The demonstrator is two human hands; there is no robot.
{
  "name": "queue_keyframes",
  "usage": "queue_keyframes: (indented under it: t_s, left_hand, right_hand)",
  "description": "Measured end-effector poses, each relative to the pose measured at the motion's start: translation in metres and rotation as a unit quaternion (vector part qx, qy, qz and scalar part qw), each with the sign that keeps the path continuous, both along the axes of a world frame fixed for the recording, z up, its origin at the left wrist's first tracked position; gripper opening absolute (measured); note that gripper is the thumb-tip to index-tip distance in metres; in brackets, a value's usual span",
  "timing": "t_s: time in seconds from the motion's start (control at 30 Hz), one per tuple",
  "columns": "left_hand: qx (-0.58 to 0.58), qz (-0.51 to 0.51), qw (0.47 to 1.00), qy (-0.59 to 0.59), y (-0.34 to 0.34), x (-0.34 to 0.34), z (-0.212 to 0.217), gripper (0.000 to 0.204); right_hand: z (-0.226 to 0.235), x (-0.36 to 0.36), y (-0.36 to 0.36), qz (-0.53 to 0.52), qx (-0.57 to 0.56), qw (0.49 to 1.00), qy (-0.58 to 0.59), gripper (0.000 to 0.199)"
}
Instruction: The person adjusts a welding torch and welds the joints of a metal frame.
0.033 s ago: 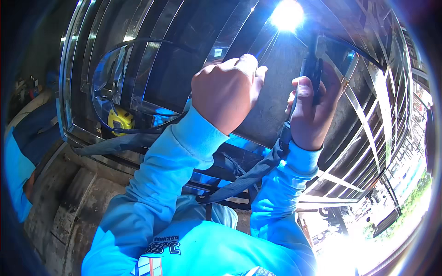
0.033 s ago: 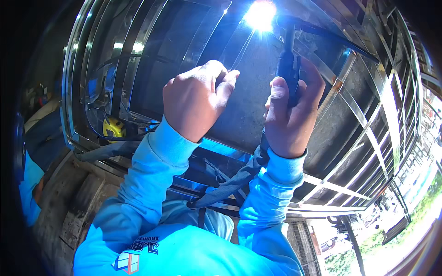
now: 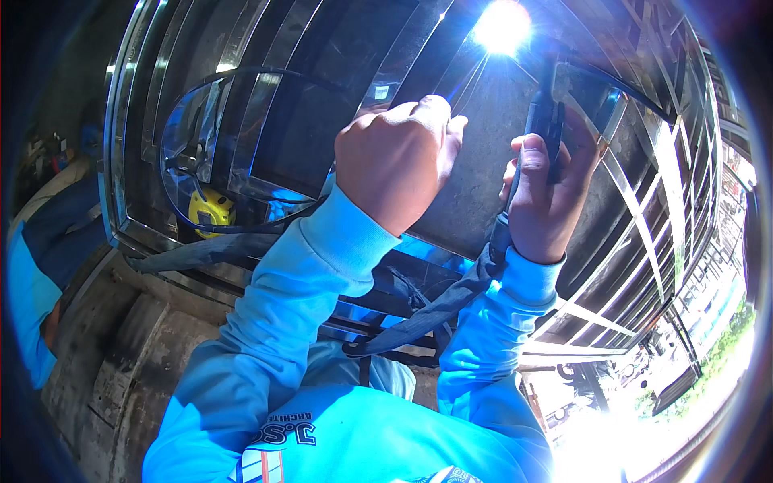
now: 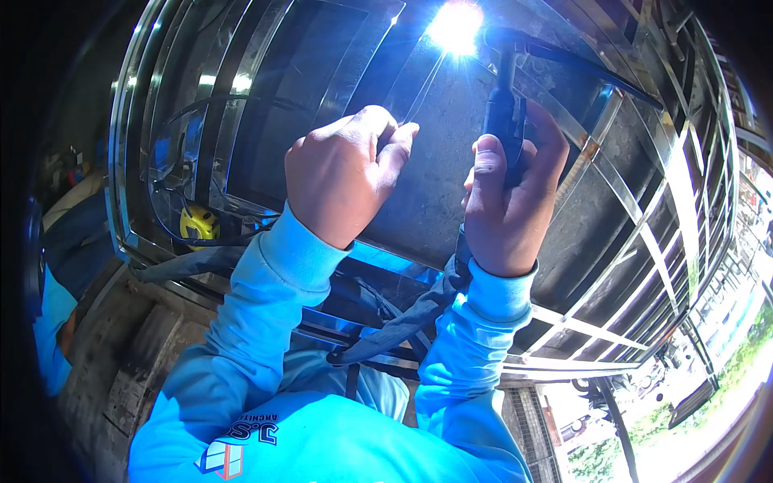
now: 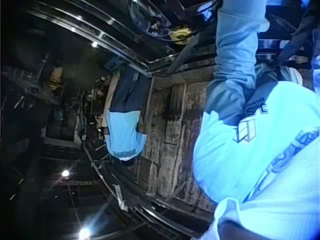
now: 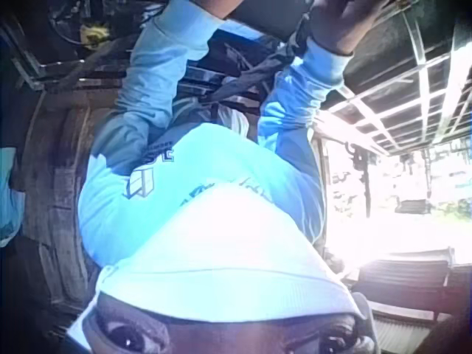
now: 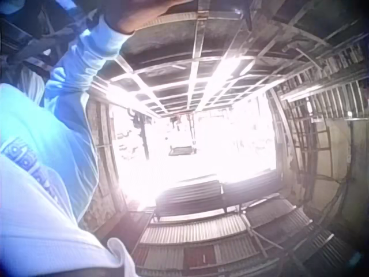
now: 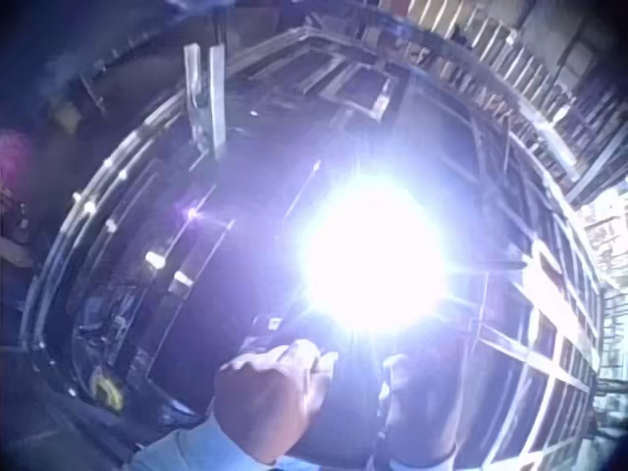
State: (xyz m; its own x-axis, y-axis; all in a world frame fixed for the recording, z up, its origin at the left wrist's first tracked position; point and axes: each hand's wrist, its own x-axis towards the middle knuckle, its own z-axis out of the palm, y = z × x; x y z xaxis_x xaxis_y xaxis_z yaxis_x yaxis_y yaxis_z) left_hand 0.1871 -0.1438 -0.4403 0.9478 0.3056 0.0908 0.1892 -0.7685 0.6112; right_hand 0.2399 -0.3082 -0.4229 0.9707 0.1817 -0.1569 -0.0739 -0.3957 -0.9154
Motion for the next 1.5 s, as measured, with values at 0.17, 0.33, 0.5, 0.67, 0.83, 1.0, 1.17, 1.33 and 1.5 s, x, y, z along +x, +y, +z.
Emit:
queue_keyframes:
  t_s: [0.17,0.33,0.5,0.67,0.83,1.0,1.17,1.33,1.5]
  left_hand:
    - [0.017,-0.015,1.0,-0.006,0.001,-0.001,-0.005,0.026]
    - [0.005,-0.016,0.999,-0.032,0.002,0.0,-0.009,0.027]
    - [0.003,-0.009,1.0,0.001,-0.001,0.0,-0.007,0.017]
    - [0.004,-0.012,1.0,-0.004,0.003,-0.001,-0.005,0.016]
    - [-0.003,-0.01,1.0,0.005,0.001,0.0,-0.005,0.015]
    - [-0.053,0.022,0.998,0.033,-0.002,0.003,0.0,0.018]
    - [-0.002,-0.014,1.0,0.016,0.001,0.001,-0.005,0.019]
    - [-0.008,-0.007,1.0,0.01,0.0,0.0,-0.005,0.017]
    - [-0.015,-0.009,1.0,0.006,0.001,0.001,-0.006,0.017]
  right_hand:
    - [-0.004,-0.002,0.0,-0.027,0.069,0.997,0.032,0.05]
    - [-0.008,0.003,-0.003,-0.052,0.136,0.987,0.074,0.053]
    - [-0.008,0.004,-0.004,-0.052,0.134,0.987,0.067,0.054]
    - [-0.01,0.001,-0.001,-0.041,0.119,0.991,0.049,0.053]
    - [-0.011,-0.001,-0.002,-0.031,0.108,0.993,0.039,0.053]
    - [0.001,-0.001,0.003,-0.046,0.07,0.996,0.043,0.055]
    - [-0.01,-0.002,-0.001,-0.053,0.112,0.991,0.051,0.055]
    - [-0.006,-0.001,0.0,-0.046,0.111,0.991,0.06,0.056]
    - [-0.007,-0.002,0.0,-0.049,0.101,0.992,0.048,0.057]
